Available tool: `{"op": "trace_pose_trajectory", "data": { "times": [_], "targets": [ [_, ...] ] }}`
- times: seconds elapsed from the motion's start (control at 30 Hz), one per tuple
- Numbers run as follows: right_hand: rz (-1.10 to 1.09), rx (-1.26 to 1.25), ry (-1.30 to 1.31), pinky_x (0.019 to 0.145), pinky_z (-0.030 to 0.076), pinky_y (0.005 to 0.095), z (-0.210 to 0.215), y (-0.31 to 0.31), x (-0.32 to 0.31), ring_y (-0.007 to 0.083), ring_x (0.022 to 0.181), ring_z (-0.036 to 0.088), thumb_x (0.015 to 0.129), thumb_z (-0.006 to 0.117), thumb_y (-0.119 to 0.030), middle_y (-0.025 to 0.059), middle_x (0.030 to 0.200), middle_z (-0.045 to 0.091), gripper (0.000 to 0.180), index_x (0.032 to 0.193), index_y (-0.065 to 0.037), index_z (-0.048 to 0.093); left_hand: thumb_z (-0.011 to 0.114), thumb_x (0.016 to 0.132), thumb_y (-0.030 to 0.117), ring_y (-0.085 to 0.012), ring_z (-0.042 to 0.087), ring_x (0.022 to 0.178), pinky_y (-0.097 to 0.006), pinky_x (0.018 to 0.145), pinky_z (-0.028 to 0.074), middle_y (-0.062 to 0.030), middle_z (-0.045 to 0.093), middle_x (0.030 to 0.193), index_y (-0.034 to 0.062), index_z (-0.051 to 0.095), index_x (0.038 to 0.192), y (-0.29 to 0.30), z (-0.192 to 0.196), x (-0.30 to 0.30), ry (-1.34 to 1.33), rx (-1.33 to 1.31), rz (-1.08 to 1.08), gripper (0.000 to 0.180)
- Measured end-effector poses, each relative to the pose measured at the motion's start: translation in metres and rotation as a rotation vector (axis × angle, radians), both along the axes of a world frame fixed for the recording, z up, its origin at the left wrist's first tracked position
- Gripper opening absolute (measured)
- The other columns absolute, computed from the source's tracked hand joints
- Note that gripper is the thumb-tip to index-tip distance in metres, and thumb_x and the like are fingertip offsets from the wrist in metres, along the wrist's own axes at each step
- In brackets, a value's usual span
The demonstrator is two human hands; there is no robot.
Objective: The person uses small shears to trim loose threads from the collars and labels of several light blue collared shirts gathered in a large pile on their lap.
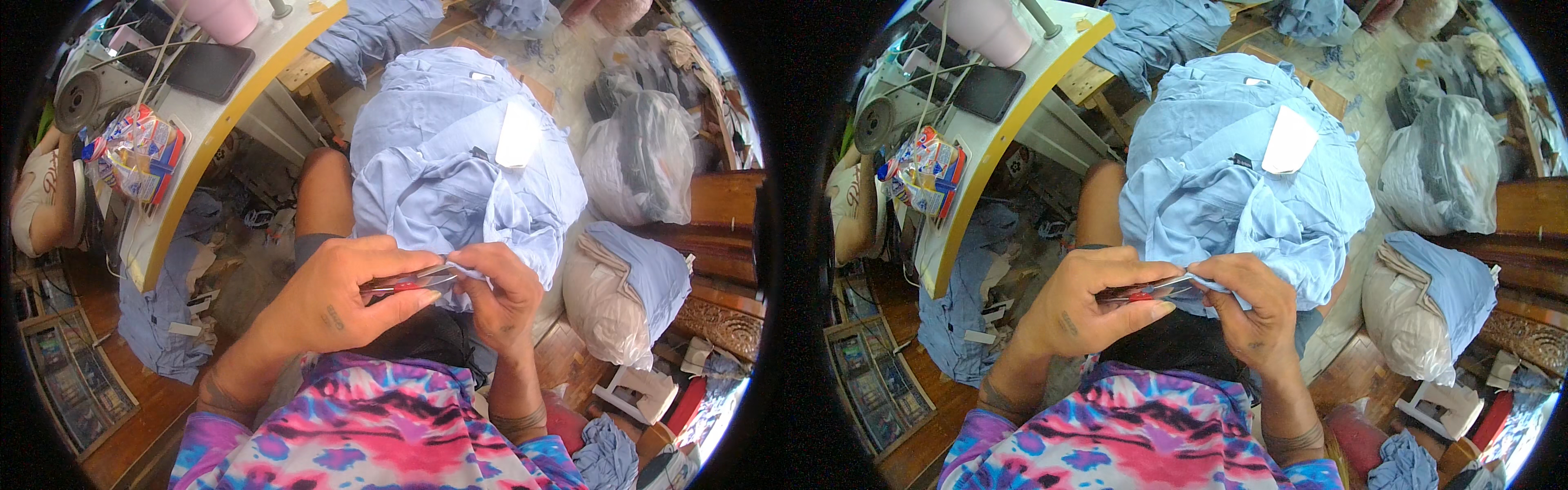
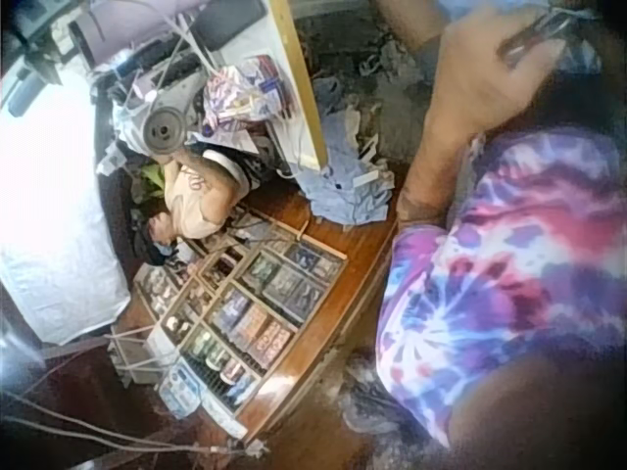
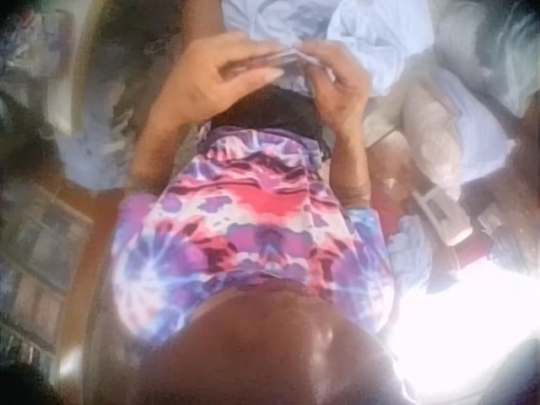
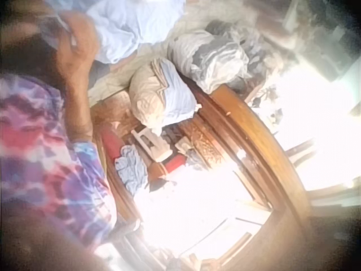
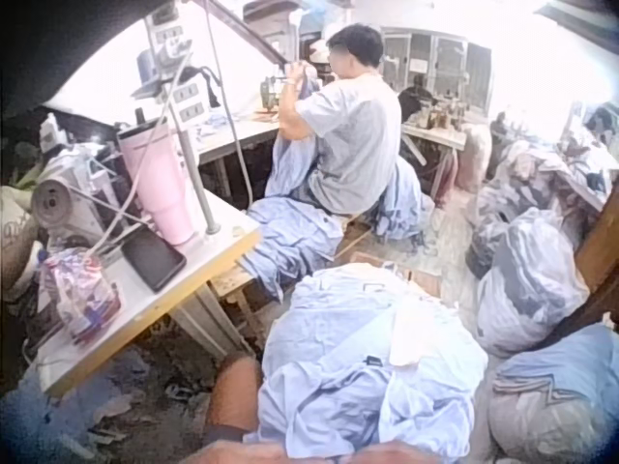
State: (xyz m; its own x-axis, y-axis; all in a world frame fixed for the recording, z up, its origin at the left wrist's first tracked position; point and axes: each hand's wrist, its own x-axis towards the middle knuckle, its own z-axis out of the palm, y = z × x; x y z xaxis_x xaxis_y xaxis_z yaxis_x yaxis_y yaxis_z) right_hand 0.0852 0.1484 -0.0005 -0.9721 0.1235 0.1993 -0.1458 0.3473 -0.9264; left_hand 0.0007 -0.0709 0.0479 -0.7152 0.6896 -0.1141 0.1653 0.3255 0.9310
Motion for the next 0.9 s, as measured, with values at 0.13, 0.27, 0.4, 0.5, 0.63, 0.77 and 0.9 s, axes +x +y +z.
{"op": "trace_pose_trajectory", "data": {
  "times": [0.13,0.27,0.4,0.5,0.63,0.77,0.9],
  "targets": [
    [0.050,0.020,-0.021,0.073,0.056,0.0317,0.005,0.005,0.000,0.0227,0.083,0.072,0.076,0.069,0.011,0.0114,0.096,0.075,0.037,0.108,-0.004,0.078,0.083,0.087,0.012,-0.0081,0.052,0.070,-0.026,0.062,0.038,-0.0013,0.060,0.079,0.0018,0.076,0.121,-0.001,-0.005,0.000,-0.228,0.116,0.015,0.036],
    [0.096,0.051,-0.029,0.073,0.056,0.0320,0.010,0.008,-0.004,0.0239,0.084,0.073,0.077,0.070,0.010,0.0107,0.096,0.076,0.035,0.107,-0.006,0.079,0.082,0.089,0.010,-0.0053,0.052,0.076,-0.023,0.067,0.040,0.0006,0.063,0.085,0.0002,0.075,0.122,0.000,-0.012,0.003,-0.430,0.204,0.046,0.036],
    [0.126,0.025,-0.062,0.073,0.057,0.0322,0.011,0.011,-0.004,0.0241,0.084,0.073,0.076,0.070,0.009,0.0110,0.096,0.076,0.035,0.107,-0.006,0.078,0.084,0.088,0.011,-0.0037,0.053,0.079,-0.021,0.070,0.041,0.0010,0.064,0.088,-0.0006,0.074,0.122,0.000,-0.012,0.005,-0.414,0.212,0.039,0.038],
    [0.146,0.010,-0.107,0.075,0.057,0.0332,0.013,0.013,-0.005,0.0246,0.085,0.073,0.075,0.070,0.009,0.0117,0.096,0.076,0.036,0.107,-0.006,0.078,0.085,0.087,0.013,-0.0036,0.053,0.080,-0.021,0.070,0.042,0.0018,0.064,0.090,-0.0010,0.073,0.117,0.001,-0.013,0.006,-0.362,0.168,0.025,0.035],
    [0.176,-0.095,-0.145,0.076,0.057,0.0346,0.004,0.015,-0.005,0.0254,0.085,0.074,0.073,0.070,0.010,0.0129,0.096,0.077,0.037,0.106,-0.004,0.078,0.086,0.088,0.014,-0.0028,0.055,0.080,-0.021,0.069,0.044,0.0019,0.065,0.090,-0.0010,0.071,0.112,-0.002,-0.019,0.007,-0.372,0.152,0.006,0.032],
    [0.190,-0.154,-0.163,0.073,0.057,0.0331,-0.001,0.015,-0.005,0.0234,0.083,0.074,0.074,0.071,0.010,0.0130,0.096,0.077,0.036,0.107,-0.003,0.078,0.084,0.090,0.016,-0.0027,0.056,0.082,-0.021,0.072,0.045,0.0004,0.067,0.095,-0.0004,0.068,0.111,-0.005,-0.039,0.012,-0.398,0.197,0.005,0.032],
    [0.168,-0.327,-0.242,0.065,0.055,0.0270,-0.008,0.011,-0.003,0.0158,0.077,0.072,0.081,0.071,0.011,0.0104,0.093,0.076,0.031,0.108,-0.002,0.078,0.082,0.093,0.020,-0.0045,0.057,0.085,-0.022,0.076,0.046,-0.0010,0.066,0.098,0.0000,0.065,0.113,0.000,-0.044,0.016,-0.441,0.296,0.014,0.033]
  ]
}}
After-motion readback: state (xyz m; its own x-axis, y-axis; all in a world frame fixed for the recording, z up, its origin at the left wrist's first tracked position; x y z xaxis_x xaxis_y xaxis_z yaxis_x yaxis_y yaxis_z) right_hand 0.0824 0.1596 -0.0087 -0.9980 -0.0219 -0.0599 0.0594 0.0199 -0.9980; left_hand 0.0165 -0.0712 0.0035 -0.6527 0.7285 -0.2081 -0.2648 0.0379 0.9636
